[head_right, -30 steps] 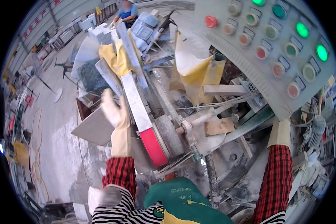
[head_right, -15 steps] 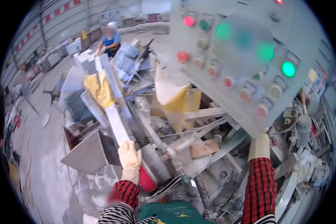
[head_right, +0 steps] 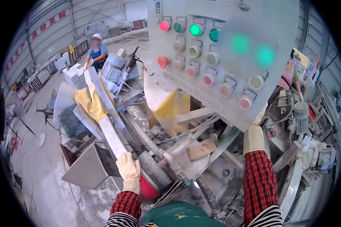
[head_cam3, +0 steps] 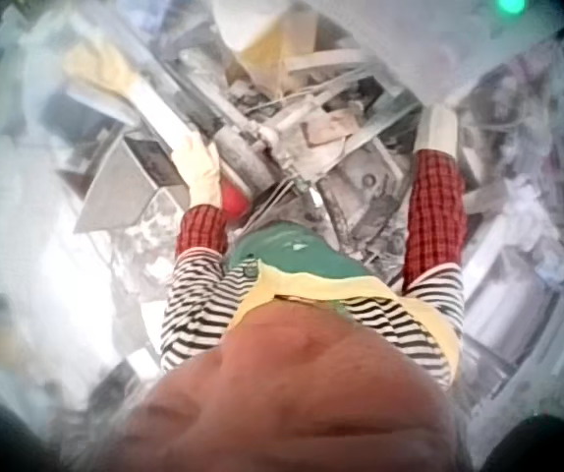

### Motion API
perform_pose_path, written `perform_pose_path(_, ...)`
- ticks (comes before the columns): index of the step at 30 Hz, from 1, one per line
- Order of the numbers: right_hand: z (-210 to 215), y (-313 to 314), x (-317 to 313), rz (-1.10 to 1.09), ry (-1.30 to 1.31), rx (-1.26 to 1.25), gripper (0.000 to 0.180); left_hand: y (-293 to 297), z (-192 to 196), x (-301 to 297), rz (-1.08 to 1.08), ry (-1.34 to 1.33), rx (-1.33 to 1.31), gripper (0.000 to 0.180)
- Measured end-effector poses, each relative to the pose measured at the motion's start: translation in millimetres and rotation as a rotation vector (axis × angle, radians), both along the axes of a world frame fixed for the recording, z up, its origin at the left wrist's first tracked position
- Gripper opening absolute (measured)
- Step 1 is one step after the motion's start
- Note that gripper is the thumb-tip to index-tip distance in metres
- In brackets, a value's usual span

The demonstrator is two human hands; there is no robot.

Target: The person repeatedly rubs rectangular stone slabs against a rotating grinding wheel to smooth their surfaces. They handle the slabs one at a time, turning them over to treat different faces, and occasionally press a button on the control panel.

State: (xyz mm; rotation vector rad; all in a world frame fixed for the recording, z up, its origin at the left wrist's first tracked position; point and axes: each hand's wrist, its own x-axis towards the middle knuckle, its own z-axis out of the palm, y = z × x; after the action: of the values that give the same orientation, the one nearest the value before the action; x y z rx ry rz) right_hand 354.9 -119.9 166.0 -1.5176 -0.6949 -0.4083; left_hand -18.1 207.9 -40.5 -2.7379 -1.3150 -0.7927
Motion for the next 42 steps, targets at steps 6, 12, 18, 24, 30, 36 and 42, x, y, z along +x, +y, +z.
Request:
perform_pose_path(6,13,-19,2,-0.031,-0.03,-0.009,0.062,-20,-1,34,-0.032,0.015,-0.044,0.058)
perform_pose_path(12,-9,-1,-2,0.024,0.008,0.017,0.062,-19,6,13,-0.03,-0.053,0.06,0.056)
perform_pose_path(18,0,-1,0,0.015,0.001,0.012,0.061,-28,12,13,-0.096,-0.101,-0.007,0.062)
perform_pose_path(24,3,3,-1,0.029,0.001,0.025,0.061,-30,-1,9,-0.042,-0.034,-0.037,0.057)
perform_pose_path(30,11,-1,2,0.03,-0.004,0.033,0.06,-34,-13,6,-0.052,-0.06,-0.049,0.052)
perform_pose_path(36,10,-3,12,0.016,-0.001,0.08,0.06,-40,-19,4,-0.057,-0.066,-0.068,0.05)
perform_pose_path(42,-159,-49,-35,-0.306,-0.094,0.11,0.061,-52,-25,-2,-0.184,-0.143,-0.091,0.044)
